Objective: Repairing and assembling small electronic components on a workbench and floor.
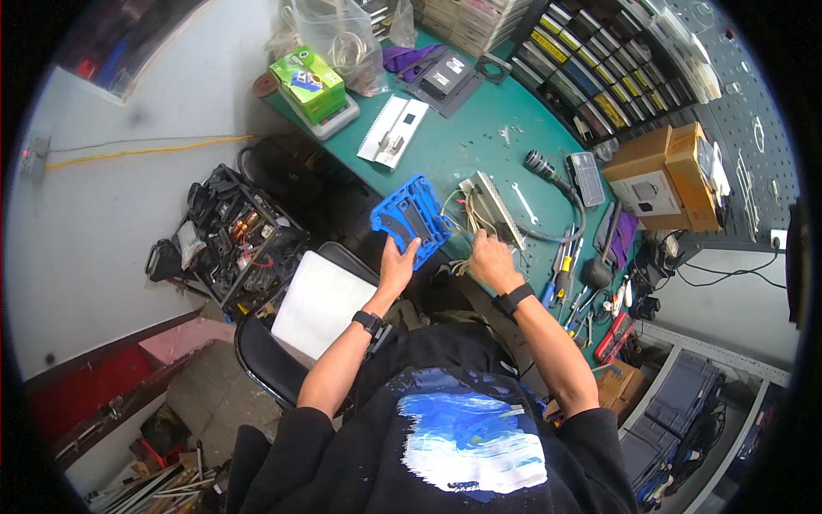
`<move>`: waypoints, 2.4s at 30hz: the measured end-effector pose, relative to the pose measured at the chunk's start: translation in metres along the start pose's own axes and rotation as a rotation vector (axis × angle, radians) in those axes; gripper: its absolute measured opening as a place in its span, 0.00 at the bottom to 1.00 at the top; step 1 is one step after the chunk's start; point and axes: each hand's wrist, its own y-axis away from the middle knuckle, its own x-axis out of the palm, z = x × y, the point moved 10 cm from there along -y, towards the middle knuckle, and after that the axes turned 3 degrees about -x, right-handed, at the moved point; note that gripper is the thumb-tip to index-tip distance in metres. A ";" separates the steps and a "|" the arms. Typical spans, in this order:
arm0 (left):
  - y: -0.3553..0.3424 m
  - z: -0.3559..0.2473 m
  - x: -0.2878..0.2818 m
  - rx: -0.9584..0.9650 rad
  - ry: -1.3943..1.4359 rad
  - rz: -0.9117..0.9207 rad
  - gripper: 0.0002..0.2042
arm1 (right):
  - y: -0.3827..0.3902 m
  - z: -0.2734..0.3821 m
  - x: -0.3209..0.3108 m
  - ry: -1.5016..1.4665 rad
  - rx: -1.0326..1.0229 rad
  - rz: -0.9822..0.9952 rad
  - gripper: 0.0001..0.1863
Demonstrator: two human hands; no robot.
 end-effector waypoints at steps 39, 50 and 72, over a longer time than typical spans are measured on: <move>0.002 0.004 -0.002 0.053 -0.025 -0.100 0.22 | -0.019 0.011 -0.014 0.358 -0.112 0.019 0.11; 0.004 -0.002 0.000 0.075 -0.055 -0.096 0.22 | -0.015 0.018 -0.025 0.367 -0.128 -0.067 0.09; 0.007 -0.005 0.001 0.117 -0.067 -0.124 0.23 | -0.017 0.023 -0.027 0.467 -0.095 -0.069 0.09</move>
